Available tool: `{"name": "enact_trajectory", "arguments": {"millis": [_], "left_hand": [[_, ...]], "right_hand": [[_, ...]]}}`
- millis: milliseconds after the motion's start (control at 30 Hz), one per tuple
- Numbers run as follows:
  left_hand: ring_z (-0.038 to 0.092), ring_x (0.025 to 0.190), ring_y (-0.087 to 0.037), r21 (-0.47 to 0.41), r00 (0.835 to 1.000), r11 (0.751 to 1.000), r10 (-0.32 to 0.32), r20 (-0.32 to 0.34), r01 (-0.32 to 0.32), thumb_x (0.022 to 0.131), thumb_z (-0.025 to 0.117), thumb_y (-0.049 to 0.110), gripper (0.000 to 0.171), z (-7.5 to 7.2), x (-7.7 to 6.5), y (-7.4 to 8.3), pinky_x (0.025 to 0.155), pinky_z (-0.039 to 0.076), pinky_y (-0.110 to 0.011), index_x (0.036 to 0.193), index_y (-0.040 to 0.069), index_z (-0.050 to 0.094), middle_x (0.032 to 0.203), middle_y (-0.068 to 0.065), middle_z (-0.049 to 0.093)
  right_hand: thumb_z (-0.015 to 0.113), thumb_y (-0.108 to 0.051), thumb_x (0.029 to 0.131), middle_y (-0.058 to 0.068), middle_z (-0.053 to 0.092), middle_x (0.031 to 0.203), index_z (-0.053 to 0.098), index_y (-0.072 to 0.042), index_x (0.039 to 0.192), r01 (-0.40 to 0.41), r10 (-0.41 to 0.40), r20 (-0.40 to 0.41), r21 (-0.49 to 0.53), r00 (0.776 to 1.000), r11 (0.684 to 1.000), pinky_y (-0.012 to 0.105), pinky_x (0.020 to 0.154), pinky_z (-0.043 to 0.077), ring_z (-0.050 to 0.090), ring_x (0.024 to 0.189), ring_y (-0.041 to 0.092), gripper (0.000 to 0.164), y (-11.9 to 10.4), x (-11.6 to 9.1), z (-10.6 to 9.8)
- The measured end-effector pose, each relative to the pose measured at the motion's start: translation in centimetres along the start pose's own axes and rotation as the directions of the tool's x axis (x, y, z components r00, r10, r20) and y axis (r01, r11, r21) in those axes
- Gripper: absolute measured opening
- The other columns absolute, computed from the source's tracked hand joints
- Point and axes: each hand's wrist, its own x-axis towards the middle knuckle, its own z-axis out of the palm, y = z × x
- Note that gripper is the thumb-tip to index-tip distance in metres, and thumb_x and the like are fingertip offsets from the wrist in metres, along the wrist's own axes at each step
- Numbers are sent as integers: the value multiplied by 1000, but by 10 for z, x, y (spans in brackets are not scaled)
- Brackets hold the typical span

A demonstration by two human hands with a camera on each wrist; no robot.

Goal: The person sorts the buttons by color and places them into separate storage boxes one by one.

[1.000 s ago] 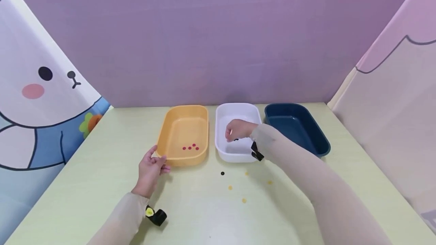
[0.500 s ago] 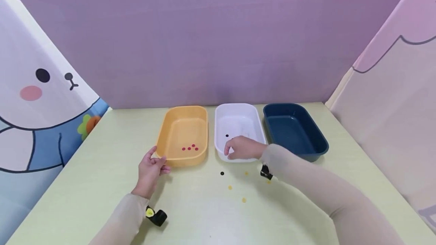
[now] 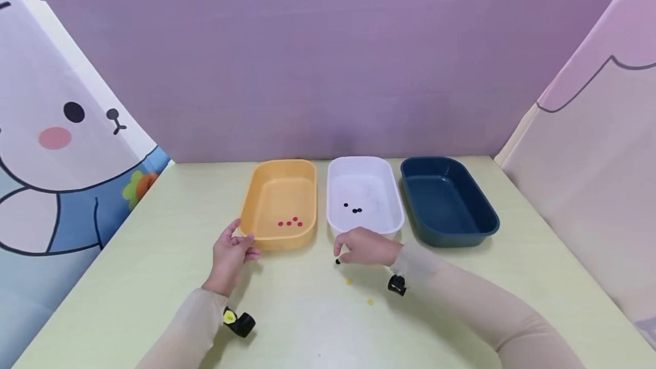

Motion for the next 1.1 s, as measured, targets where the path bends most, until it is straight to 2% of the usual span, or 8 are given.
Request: {"name": "enact_trajectory", "arguments": {"millis": [100, 233, 367, 433, 533, 700, 900, 1100], "left_hand": [[59, 53, -5, -2, 1000, 1000, 0, 3, 0, 97, 51, -2, 66, -1, 0, -1, 55, 54, -17, 153, 5, 17, 77, 2, 53], [59, 54, -6, -2, 1000, 1000, -10, 16, 10, 97, 51, -1, 66, 2, 1, -3, 56, 54, -18, 153, 6, 17, 77, 2, 52], [59, 53, -6, -4, 1000, 1000, -25, 9, 25, 97, 51, -2, 66, 2, -2, -5, 56, 54, -18, 153, 6, 16, 76, 1, 51], [60, 53, -6, -1, 1000, 1000, -18, 3, 18, 97, 50, -3, 67, 1, -3, -4, 56, 54, -18, 153, 5, 16, 76, 1, 50], [60, 53, -5, 4, 1000, 1000, -6, 3, 6, 97, 50, -2, 67, -1, -4, -3, 56, 54, -17, 153, 5, 15, 76, 1, 50], [59, 53, -5, 11, 1000, 1000, -4, 8, 4, 97, 50, -2, 67, -2, -5, -1, 56, 54, -17, 153, 6, 15, 75, 2, 51], [59, 52, -5, 1, 1000, 1000, 9, 5, -9, 97, 50, -2, 66, -1, -5, -2, 55, 54, -18, 153, 5, 15, 74, 3, 52], [59, 52, -5, -1, 1000, 1000, 18, 3, -18, 97, 50, -2, 66, 0, -6, -2, 54, 54, -18, 153, 5, 15, 74, 4, 53]], "right_hand": [[66, -5, 84, -8, 36, 59, 70, -9, 88, 13, -13, -4, -5, 1000, 1000, 21, 58, 37, 34, 56, 6, 7, 3, 2, 6], [66, -4, 82, -8, 48, 65, 69, -12, 86, -26, 26, 4, -45, 1000, 999, 23, 60, 40, 40, 61, 8, 10, 7, 4, 13], [67, -6, 83, -3, 65, 85, 69, -13, 86, -65, 66, 8, -83, 998, 994, 28, 72, 48, 57, 77, 13, 8, 8, 7, 21], [67, -7, 85, 2, 69, 96, 70, -10, 90, -69, 69, -2, -83, 998, 994, 31, 80, 51, 62, 88, 18, 7, 6, 8, 23], [67, -9, 87, 7, 69, 102, 71, -5, 98, -70, 69, -8, -86, 998, 994, 34, 87, 51, 63, 98, 23, 13, 2, 10, 24], [67, -6, 86, 7, 69, 101, 70, -3, 99, -78, 79, 8, -82, 997, 994, 33, 87, 51, 63, 98, 24, 14, 0, 12, 25], [67, -1, 84, 4, 68, 94, 69, -6, 94, -79, 83, 22, -138, 996, 987, 29, 83, 52, 63, 92, 21, 11, -1, 13, 27], [68, 4, 80, -1, 68, 89, 70, -10, 89, -105, 114, 34, -189, 993, 976, 25, 80, 52, 62, 88, 17, 16, -3, 13, 25]]}}
